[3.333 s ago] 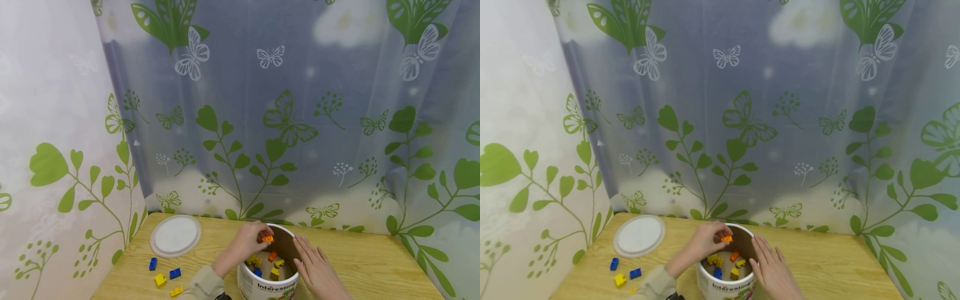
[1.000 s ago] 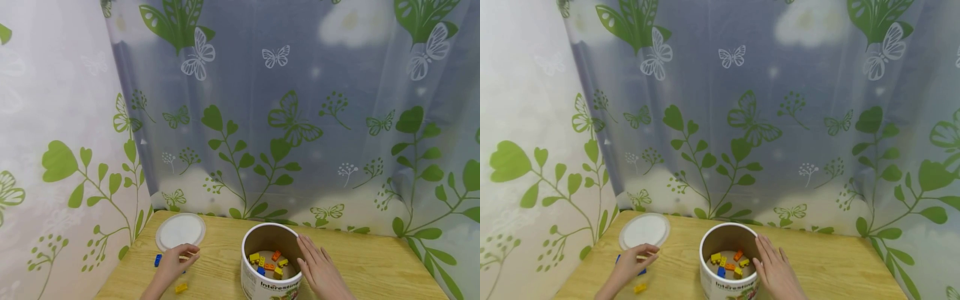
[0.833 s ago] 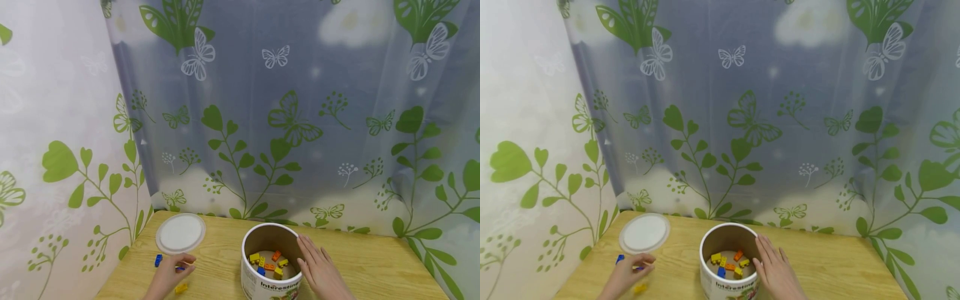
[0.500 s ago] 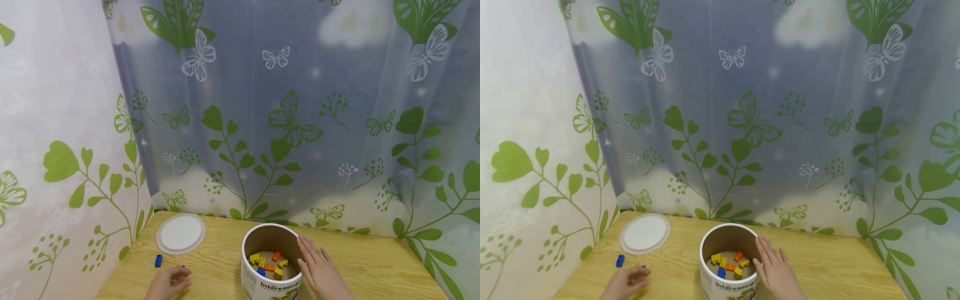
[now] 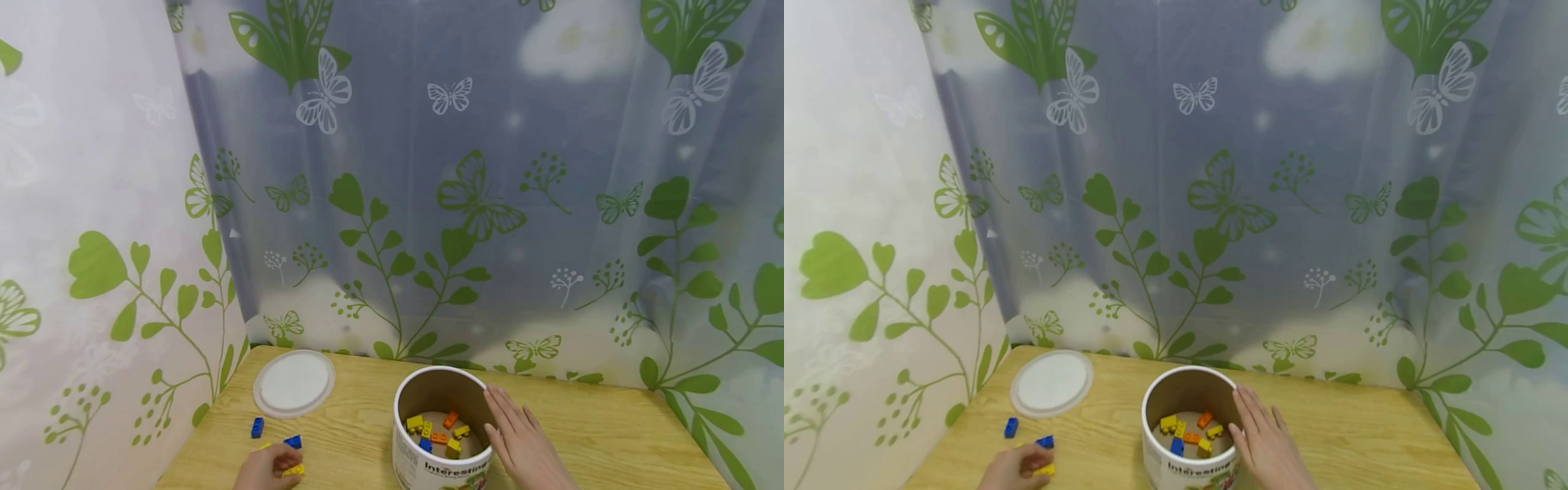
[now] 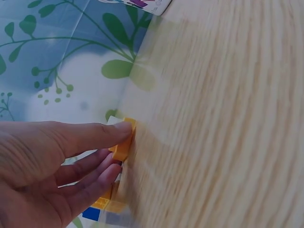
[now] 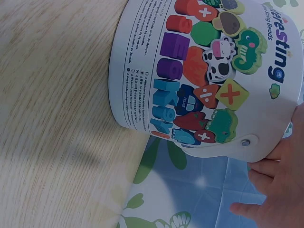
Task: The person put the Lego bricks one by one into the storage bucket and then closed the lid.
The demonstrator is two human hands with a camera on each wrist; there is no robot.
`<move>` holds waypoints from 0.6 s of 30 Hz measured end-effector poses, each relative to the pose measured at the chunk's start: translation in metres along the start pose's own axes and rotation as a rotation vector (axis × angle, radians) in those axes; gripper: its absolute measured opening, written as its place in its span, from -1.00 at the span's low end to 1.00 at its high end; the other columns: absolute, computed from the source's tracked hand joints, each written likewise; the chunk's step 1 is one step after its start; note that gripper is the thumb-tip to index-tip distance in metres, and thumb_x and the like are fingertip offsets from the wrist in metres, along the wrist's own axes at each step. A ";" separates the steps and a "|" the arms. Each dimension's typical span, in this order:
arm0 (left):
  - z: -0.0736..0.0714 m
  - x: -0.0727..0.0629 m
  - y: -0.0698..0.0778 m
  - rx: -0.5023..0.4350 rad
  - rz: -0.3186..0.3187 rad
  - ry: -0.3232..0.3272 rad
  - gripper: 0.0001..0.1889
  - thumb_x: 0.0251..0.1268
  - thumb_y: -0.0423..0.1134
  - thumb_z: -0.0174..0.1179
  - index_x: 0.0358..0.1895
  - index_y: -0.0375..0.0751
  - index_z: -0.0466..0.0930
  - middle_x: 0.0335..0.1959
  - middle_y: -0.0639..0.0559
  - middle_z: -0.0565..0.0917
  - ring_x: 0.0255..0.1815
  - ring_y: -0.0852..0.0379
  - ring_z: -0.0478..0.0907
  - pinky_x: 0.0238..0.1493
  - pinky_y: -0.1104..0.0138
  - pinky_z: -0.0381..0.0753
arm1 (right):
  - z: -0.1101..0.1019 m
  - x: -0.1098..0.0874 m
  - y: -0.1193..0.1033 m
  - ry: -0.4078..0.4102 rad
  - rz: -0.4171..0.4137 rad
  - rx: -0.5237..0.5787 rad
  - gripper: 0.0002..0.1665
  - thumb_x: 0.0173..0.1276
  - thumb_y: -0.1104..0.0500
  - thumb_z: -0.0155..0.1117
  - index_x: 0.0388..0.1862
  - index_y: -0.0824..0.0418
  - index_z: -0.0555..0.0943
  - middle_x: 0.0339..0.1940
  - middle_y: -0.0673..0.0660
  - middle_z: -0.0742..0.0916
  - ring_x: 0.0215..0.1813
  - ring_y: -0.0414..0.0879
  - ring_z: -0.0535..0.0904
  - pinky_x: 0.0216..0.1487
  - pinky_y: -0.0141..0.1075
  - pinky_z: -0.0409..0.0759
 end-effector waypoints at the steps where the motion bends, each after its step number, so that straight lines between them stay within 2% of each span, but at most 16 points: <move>1: 0.000 0.000 0.000 0.006 -0.005 0.003 -0.78 0.09 -0.37 0.50 -0.20 -0.32 0.72 -0.32 0.03 0.74 -0.31 0.09 0.66 -0.35 0.39 0.68 | 0.000 0.000 0.000 0.003 -0.001 -0.001 -0.37 0.59 0.10 0.11 0.55 0.25 0.32 0.54 0.19 0.42 0.53 0.17 0.31 0.38 0.29 0.36; 4: 0.001 0.000 0.000 0.019 -0.001 0.016 -0.82 0.10 -0.37 0.48 -0.23 -0.28 0.72 -0.36 0.08 0.72 -0.36 0.20 0.62 -0.39 0.41 0.65 | 0.000 0.000 0.000 0.013 -0.005 -0.003 -0.37 0.58 0.10 0.11 0.54 0.26 0.33 0.53 0.20 0.42 0.52 0.17 0.32 0.36 0.29 0.37; 9: 0.001 0.003 0.005 0.046 0.040 0.089 -0.82 0.09 -0.36 0.48 -0.24 -0.23 0.71 -0.39 0.11 0.68 -0.42 0.38 0.51 -0.41 0.46 0.58 | 0.001 0.000 0.001 0.017 0.002 0.006 -0.37 0.58 0.10 0.11 0.54 0.27 0.32 0.54 0.20 0.42 0.53 0.15 0.31 0.36 0.30 0.37; 13: 0.000 0.009 0.019 0.056 0.065 0.164 -0.80 0.07 -0.42 0.49 -0.24 -0.23 0.70 -0.36 0.09 0.70 -0.40 0.37 0.51 -0.39 0.46 0.60 | 0.002 0.000 0.001 0.024 -0.003 0.013 -0.37 0.59 0.09 0.10 0.55 0.27 0.32 0.53 0.21 0.42 0.52 0.15 0.31 0.36 0.31 0.37; 18: -0.002 0.019 0.042 0.045 0.093 0.236 -0.79 0.05 -0.45 0.49 -0.25 -0.18 0.70 -0.36 0.09 0.69 -0.36 0.30 0.58 -0.35 0.47 0.67 | 0.001 -0.001 0.001 0.018 -0.003 0.013 -0.37 0.61 0.07 0.08 0.55 0.27 0.31 0.54 0.20 0.41 0.53 0.15 0.31 0.36 0.31 0.37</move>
Point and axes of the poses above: each hand's wrist, its own x-axis towards the middle knuckle, its own z-axis out of the palm, y = z × x, the point moved 3 cm from there along x, towards the middle knuckle
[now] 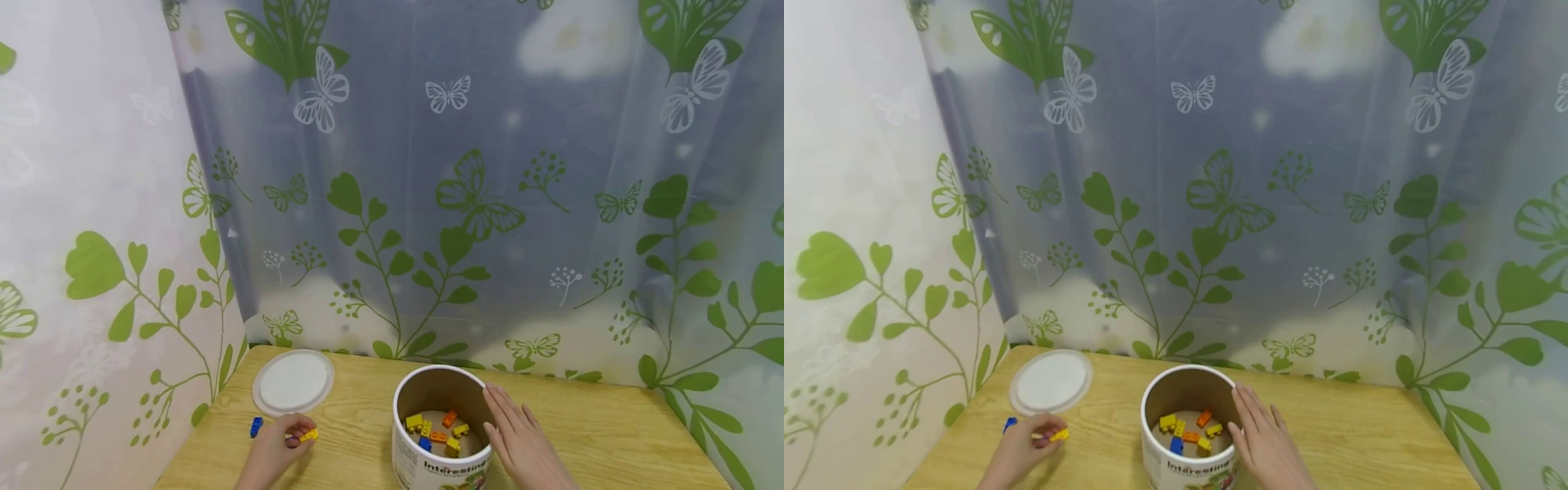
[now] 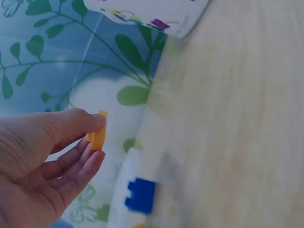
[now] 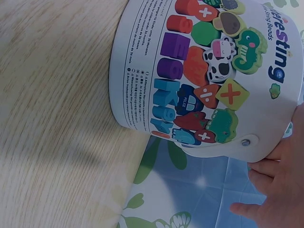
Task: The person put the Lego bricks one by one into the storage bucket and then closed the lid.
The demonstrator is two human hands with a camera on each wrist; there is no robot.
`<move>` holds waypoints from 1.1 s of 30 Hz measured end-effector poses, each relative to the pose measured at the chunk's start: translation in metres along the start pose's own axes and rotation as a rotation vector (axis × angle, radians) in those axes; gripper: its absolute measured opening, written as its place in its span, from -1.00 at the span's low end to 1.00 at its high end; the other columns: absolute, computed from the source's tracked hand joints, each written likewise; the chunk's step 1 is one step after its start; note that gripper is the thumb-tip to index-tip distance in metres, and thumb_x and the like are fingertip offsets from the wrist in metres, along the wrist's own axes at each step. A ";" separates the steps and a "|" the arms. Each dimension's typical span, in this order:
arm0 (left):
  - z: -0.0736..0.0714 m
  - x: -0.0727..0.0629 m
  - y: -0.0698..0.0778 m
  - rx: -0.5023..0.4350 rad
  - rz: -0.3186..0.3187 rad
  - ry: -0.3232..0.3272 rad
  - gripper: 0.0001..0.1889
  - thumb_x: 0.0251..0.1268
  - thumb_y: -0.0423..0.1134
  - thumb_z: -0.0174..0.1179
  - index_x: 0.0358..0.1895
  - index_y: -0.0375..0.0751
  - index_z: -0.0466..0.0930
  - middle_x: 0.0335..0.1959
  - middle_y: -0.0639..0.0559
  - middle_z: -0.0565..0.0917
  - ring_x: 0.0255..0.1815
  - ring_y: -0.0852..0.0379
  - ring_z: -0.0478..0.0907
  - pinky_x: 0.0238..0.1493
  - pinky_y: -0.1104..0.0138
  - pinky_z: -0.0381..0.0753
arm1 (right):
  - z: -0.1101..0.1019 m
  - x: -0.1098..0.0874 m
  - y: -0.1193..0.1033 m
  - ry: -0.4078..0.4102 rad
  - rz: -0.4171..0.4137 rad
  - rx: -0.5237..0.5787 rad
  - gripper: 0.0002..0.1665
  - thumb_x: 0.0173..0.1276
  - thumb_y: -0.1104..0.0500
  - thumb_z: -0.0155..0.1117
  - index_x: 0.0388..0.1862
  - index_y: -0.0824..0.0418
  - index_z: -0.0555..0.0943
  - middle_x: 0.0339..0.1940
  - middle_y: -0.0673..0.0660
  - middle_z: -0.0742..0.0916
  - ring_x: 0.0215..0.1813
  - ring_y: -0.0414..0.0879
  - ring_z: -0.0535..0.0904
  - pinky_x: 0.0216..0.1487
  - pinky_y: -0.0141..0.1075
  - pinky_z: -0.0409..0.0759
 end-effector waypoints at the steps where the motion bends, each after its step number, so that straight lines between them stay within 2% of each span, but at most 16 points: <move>1: 0.000 0.003 0.005 -0.012 0.005 0.010 -0.79 0.05 -0.45 0.49 -0.25 -0.18 0.71 -0.36 0.09 0.69 -0.34 0.27 0.60 -0.34 0.46 0.68 | 0.000 0.000 0.000 -0.002 0.001 0.000 -0.37 0.61 0.07 0.08 0.56 0.26 0.31 0.54 0.20 0.41 0.53 0.15 0.30 0.37 0.30 0.36; 5: 0.001 0.015 0.021 -0.014 0.033 0.023 -0.79 0.08 -0.44 0.49 -0.25 -0.13 0.71 -0.35 0.12 0.69 -0.31 0.22 0.62 -0.33 0.49 0.68 | -0.001 0.000 0.000 -0.003 -0.003 -0.009 -0.36 0.60 0.07 0.08 0.56 0.25 0.30 0.54 0.19 0.41 0.53 0.15 0.31 0.37 0.30 0.37; 9: 0.004 0.027 0.036 0.000 0.092 0.028 -0.78 0.08 -0.45 0.49 -0.25 -0.10 0.72 -0.33 0.14 0.70 -0.30 0.20 0.64 -0.32 0.50 0.68 | -0.001 0.001 0.000 -0.001 -0.010 -0.015 -0.37 0.60 0.08 0.09 0.55 0.26 0.31 0.54 0.20 0.42 0.52 0.16 0.32 0.35 0.30 0.38; 19: 0.007 0.052 0.075 -0.001 0.204 0.051 -0.77 0.09 -0.47 0.48 -0.23 -0.10 0.72 -0.32 0.14 0.71 -0.27 0.15 0.66 -0.26 0.25 0.77 | -0.002 0.001 -0.001 0.017 -0.028 -0.027 -0.38 0.61 0.05 0.07 0.54 0.25 0.33 0.53 0.19 0.43 0.51 0.16 0.34 0.34 0.28 0.40; 26: 0.019 0.066 0.101 0.003 0.279 0.039 -0.77 0.11 -0.46 0.47 -0.20 -0.12 0.72 -0.28 0.09 0.72 -0.24 0.08 0.68 -0.25 0.37 0.75 | -0.001 0.001 0.001 -0.005 -0.006 -0.015 -0.37 0.62 0.05 0.06 0.56 0.25 0.31 0.55 0.19 0.41 0.54 0.14 0.30 0.37 0.30 0.36; 33: 0.034 0.078 0.125 -0.026 0.330 -0.004 -0.78 0.15 -0.43 0.46 -0.15 -0.15 0.72 -0.24 0.06 0.72 -0.21 0.10 0.68 -0.21 0.40 0.73 | 0.000 0.000 0.002 -0.027 0.005 -0.013 -0.36 0.62 0.05 0.06 0.56 0.27 0.29 0.55 0.20 0.40 0.55 0.14 0.28 0.39 0.30 0.34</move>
Point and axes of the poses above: each hand's wrist, its own x-axis towards the middle knuckle, its own z-axis out of the palm, y = z × x, the point moved 3 cm from there along x, towards the middle knuckle
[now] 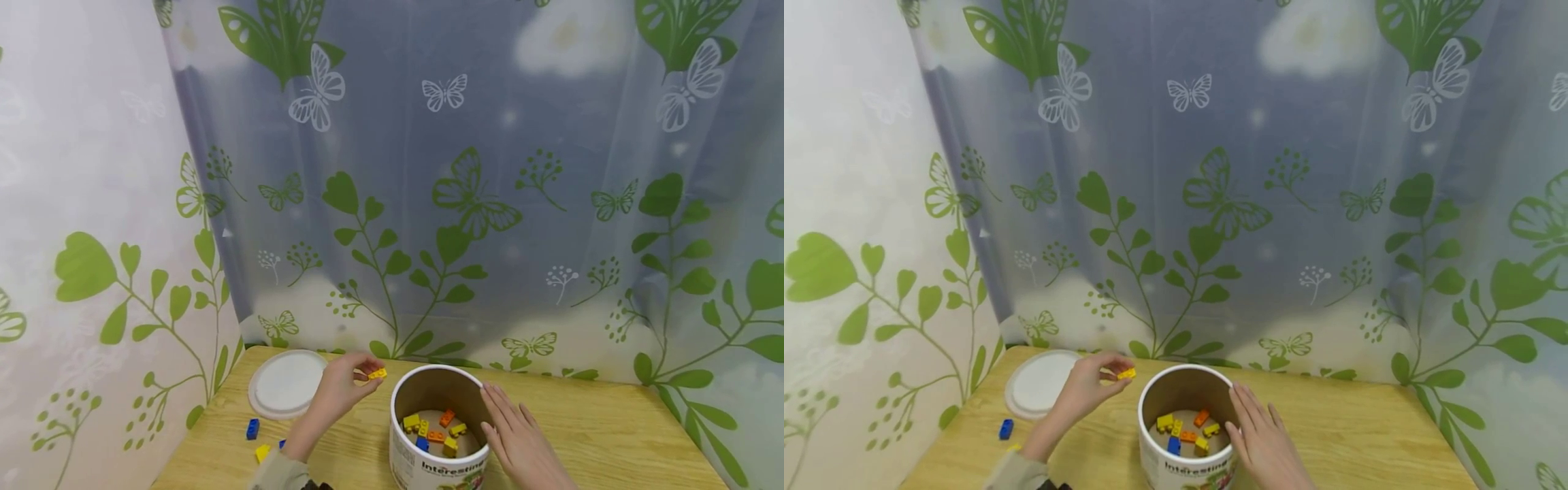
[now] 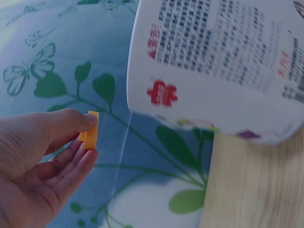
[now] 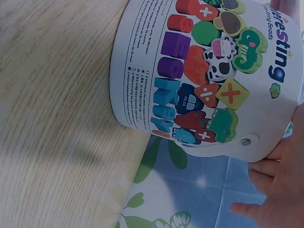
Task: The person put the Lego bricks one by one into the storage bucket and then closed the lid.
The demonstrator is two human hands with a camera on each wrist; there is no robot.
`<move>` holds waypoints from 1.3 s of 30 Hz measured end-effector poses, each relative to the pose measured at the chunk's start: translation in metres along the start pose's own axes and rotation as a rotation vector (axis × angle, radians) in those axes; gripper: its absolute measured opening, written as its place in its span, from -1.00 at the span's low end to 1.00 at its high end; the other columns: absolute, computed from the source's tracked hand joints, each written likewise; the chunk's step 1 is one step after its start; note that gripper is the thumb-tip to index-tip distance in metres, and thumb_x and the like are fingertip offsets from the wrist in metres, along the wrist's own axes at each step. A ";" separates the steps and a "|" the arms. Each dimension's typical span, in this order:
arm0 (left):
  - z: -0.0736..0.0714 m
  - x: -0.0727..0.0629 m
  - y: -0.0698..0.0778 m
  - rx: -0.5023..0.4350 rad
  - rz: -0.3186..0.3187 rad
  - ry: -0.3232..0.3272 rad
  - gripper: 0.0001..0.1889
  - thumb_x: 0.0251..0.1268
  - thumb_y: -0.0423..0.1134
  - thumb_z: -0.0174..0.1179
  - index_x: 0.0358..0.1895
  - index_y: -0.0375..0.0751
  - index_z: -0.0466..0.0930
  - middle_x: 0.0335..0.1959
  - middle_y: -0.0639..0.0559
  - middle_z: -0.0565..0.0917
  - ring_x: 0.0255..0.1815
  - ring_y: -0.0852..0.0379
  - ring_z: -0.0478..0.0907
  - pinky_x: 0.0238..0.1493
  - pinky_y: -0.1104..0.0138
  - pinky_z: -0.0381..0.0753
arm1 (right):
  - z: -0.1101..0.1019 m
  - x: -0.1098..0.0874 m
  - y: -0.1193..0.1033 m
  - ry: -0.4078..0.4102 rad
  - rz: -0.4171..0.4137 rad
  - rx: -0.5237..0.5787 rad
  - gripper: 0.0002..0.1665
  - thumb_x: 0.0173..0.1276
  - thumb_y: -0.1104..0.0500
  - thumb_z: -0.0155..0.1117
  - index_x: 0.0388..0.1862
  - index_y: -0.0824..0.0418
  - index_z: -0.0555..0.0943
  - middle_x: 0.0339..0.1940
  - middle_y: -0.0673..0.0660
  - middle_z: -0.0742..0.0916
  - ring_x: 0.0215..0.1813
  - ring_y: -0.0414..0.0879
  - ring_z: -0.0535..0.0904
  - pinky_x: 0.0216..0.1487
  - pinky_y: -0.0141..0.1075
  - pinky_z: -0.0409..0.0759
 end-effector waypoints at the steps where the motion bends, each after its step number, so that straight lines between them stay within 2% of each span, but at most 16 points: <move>1: 0.003 0.003 0.003 -0.001 0.010 -0.005 -0.79 0.16 -0.43 0.45 -0.15 -0.16 0.72 -0.23 0.05 0.72 -0.21 0.10 0.68 -0.21 0.40 0.74 | 0.000 0.000 0.000 -0.001 0.001 -0.002 -0.36 0.62 0.05 0.06 0.56 0.27 0.29 0.55 0.20 0.40 0.55 0.14 0.28 0.39 0.30 0.34; 7: 0.019 0.018 0.020 0.013 0.076 -0.027 -0.82 0.17 -0.42 0.45 -0.17 -0.21 0.73 -0.26 -0.01 0.72 -0.27 0.07 0.68 -0.25 0.39 0.74 | 0.000 0.000 0.000 -0.002 0.002 -0.009 -0.35 0.59 0.08 0.10 0.56 0.25 0.30 0.55 0.19 0.40 0.54 0.14 0.29 0.39 0.29 0.34; 14: 0.041 0.028 0.037 -0.019 0.067 -0.115 -0.85 0.24 -0.35 0.43 -0.15 -0.15 0.73 -0.23 0.04 0.70 -0.24 0.18 0.65 -0.22 0.48 0.69 | -0.001 0.001 0.000 -0.011 0.012 -0.001 -0.35 0.60 0.07 0.09 0.57 0.25 0.28 0.56 0.19 0.39 0.55 0.14 0.28 0.39 0.30 0.33; 18: 0.055 0.030 0.044 -0.033 0.093 -0.161 -0.86 0.23 -0.35 0.43 -0.17 -0.16 0.73 -0.26 0.04 0.68 -0.27 0.21 0.63 -0.25 0.49 0.68 | -0.001 0.001 0.000 -0.015 0.015 0.002 -0.35 0.60 0.07 0.09 0.57 0.25 0.28 0.56 0.19 0.39 0.55 0.14 0.28 0.40 0.31 0.33; 23: 0.074 0.031 0.045 -0.001 0.109 -0.223 -0.88 0.23 -0.35 0.43 -0.19 -0.17 0.73 -0.29 0.06 0.67 -0.31 0.26 0.61 -0.28 0.53 0.64 | 0.000 0.001 -0.001 -0.011 0.015 -0.002 -0.36 0.61 0.07 0.08 0.57 0.24 0.29 0.55 0.18 0.40 0.55 0.14 0.29 0.39 0.30 0.34; 29: 0.090 0.031 0.042 0.050 0.086 -0.277 -0.87 0.20 -0.35 0.46 -0.21 -0.16 0.74 -0.32 0.05 0.67 -0.34 0.30 0.61 -0.31 0.57 0.59 | 0.000 0.000 -0.001 0.001 0.011 -0.011 -0.38 0.61 0.06 0.07 0.55 0.24 0.32 0.54 0.18 0.42 0.54 0.13 0.30 0.38 0.29 0.36; 33: 0.096 0.030 0.041 0.067 0.085 -0.302 -0.87 0.19 -0.35 0.47 -0.22 -0.15 0.73 -0.33 0.09 0.68 -0.35 0.34 0.60 -0.31 0.57 0.58 | 0.001 -0.001 -0.002 0.012 0.008 -0.015 -0.37 0.59 0.07 0.10 0.55 0.24 0.32 0.54 0.18 0.42 0.53 0.13 0.31 0.37 0.29 0.38; 39: 0.099 0.030 0.042 0.107 0.094 -0.305 -0.86 0.18 -0.35 0.47 -0.23 -0.14 0.73 -0.32 0.11 0.67 -0.36 0.36 0.57 -0.31 0.56 0.57 | 0.000 0.000 -0.001 0.031 -0.007 -0.022 -0.37 0.58 0.09 0.11 0.55 0.24 0.32 0.53 0.17 0.43 0.52 0.13 0.33 0.35 0.28 0.40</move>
Point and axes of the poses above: each hand's wrist, its own x-axis towards the middle knuckle, its own z-axis out of the palm, y = z × x, the point moved 3 cm from there along x, towards the middle knuckle
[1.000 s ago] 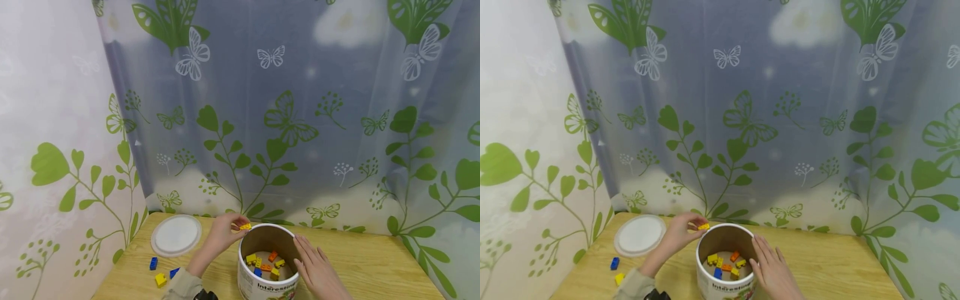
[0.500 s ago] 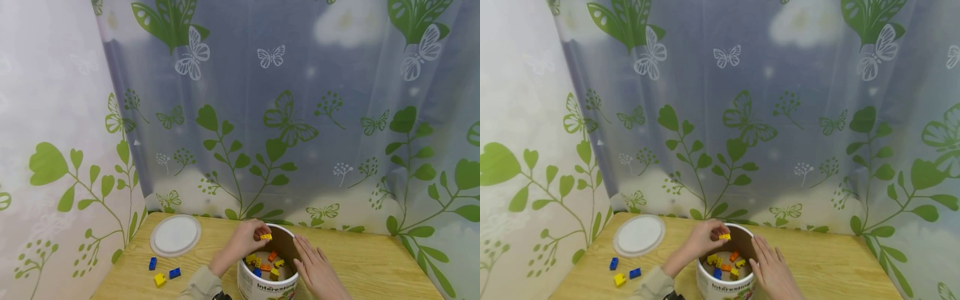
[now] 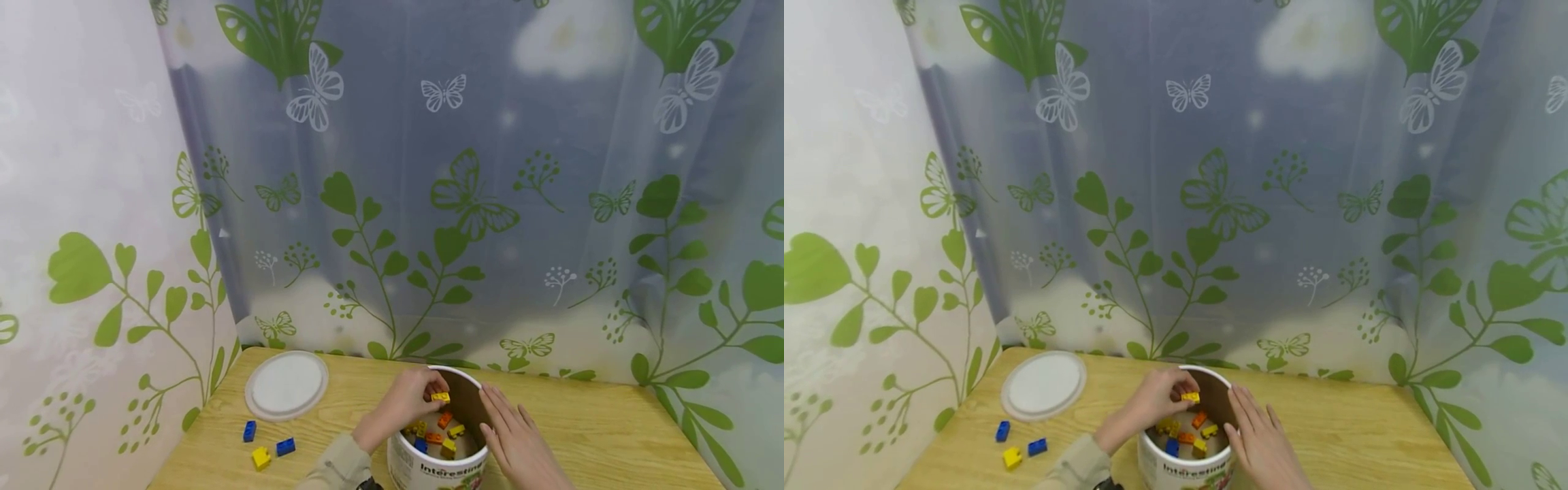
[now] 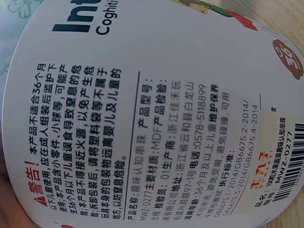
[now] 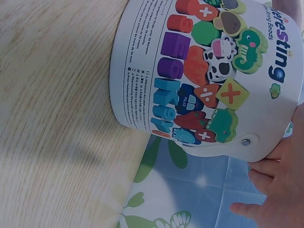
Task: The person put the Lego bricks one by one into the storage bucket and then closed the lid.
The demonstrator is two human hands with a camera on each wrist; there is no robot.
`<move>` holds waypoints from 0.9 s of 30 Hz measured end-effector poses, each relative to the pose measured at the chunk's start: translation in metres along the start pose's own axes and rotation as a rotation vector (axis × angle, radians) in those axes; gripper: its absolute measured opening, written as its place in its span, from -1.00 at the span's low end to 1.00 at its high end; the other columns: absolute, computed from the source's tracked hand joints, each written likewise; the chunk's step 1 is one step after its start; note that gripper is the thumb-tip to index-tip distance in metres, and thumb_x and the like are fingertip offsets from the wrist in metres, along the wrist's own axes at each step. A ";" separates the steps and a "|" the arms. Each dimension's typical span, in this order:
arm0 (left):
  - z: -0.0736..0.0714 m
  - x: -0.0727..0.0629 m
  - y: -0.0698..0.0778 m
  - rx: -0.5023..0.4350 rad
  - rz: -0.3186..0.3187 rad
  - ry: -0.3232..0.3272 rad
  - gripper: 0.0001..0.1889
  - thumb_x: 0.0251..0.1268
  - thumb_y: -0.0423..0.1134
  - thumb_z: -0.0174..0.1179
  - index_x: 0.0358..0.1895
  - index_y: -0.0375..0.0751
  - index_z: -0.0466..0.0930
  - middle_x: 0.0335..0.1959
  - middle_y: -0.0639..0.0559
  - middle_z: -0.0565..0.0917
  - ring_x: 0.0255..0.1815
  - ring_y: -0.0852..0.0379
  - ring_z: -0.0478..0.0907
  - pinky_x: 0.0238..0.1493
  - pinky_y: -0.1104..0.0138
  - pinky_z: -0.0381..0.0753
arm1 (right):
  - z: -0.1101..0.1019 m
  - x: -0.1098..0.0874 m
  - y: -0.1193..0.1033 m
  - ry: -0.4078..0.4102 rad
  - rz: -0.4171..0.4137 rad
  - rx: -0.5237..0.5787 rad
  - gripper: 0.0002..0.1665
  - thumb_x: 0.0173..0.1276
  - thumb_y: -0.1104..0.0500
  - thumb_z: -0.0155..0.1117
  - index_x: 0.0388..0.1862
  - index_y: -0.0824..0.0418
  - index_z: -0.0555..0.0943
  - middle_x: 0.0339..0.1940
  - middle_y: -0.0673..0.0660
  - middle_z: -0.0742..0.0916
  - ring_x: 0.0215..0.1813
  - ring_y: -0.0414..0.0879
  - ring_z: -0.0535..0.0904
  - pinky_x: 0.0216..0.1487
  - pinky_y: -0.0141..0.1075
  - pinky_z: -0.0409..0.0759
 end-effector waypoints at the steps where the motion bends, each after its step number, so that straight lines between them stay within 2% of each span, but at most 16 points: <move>1: 0.000 0.000 0.000 0.013 0.002 0.000 -0.86 0.18 -0.35 0.47 -0.22 -0.13 0.74 -0.32 0.11 0.67 -0.35 0.36 0.57 -0.31 0.56 0.57 | 0.000 0.000 0.000 0.004 -0.004 -0.001 -0.37 0.58 0.09 0.11 0.55 0.24 0.33 0.53 0.17 0.43 0.52 0.14 0.33 0.34 0.28 0.40; 7: 0.000 0.000 0.000 0.037 0.010 0.020 -0.85 0.25 -0.35 0.42 -0.14 -0.13 0.75 -0.23 0.09 0.72 -0.27 0.30 0.63 -0.25 0.53 0.60 | 0.001 0.000 0.001 0.013 -0.007 -0.010 -0.37 0.59 0.08 0.11 0.55 0.24 0.33 0.53 0.16 0.43 0.52 0.12 0.33 0.34 0.27 0.42; 12: -0.005 -0.002 -0.002 -0.016 0.026 0.088 -0.86 0.34 -0.30 0.36 -0.09 -0.15 0.75 -0.19 0.05 0.72 -0.18 0.14 0.69 -0.16 0.44 0.67 | 0.000 0.000 0.000 -0.006 -0.002 -0.003 -0.37 0.59 0.08 0.11 0.55 0.23 0.32 0.54 0.16 0.43 0.52 0.13 0.33 0.34 0.28 0.41; 17: -0.015 -0.004 -0.002 -0.077 0.048 0.161 -0.85 0.42 -0.25 0.29 -0.05 -0.18 0.74 -0.12 0.03 0.74 -0.11 0.09 0.70 -0.05 0.30 0.71 | 0.000 0.000 0.000 -0.028 0.016 0.014 -0.37 0.59 0.10 0.11 0.56 0.23 0.32 0.54 0.16 0.42 0.53 0.13 0.32 0.35 0.29 0.39; 23: -0.030 -0.009 -0.006 -0.136 0.054 0.260 -0.84 0.43 -0.26 0.28 -0.04 -0.19 0.73 -0.15 0.02 0.75 -0.15 0.12 0.69 -0.10 0.27 0.75 | 0.000 0.001 0.001 -0.036 0.027 0.026 -0.36 0.59 0.09 0.10 0.56 0.24 0.31 0.54 0.17 0.42 0.54 0.13 0.30 0.36 0.30 0.37; 27: -0.042 -0.017 -0.012 -0.130 0.038 0.319 -0.83 0.45 -0.23 0.26 -0.02 -0.17 0.73 -0.12 0.03 0.76 -0.11 0.10 0.70 -0.06 0.18 0.75 | -0.001 0.000 0.000 -0.022 0.007 0.017 -0.37 0.61 0.06 0.07 0.55 0.24 0.32 0.54 0.18 0.42 0.53 0.14 0.32 0.35 0.30 0.38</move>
Point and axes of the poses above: each hand's wrist, its own x-axis towards the middle knuckle, its own z-axis out of the palm, y = z × x, the point moved 3 cm from there along x, towards the middle knuckle
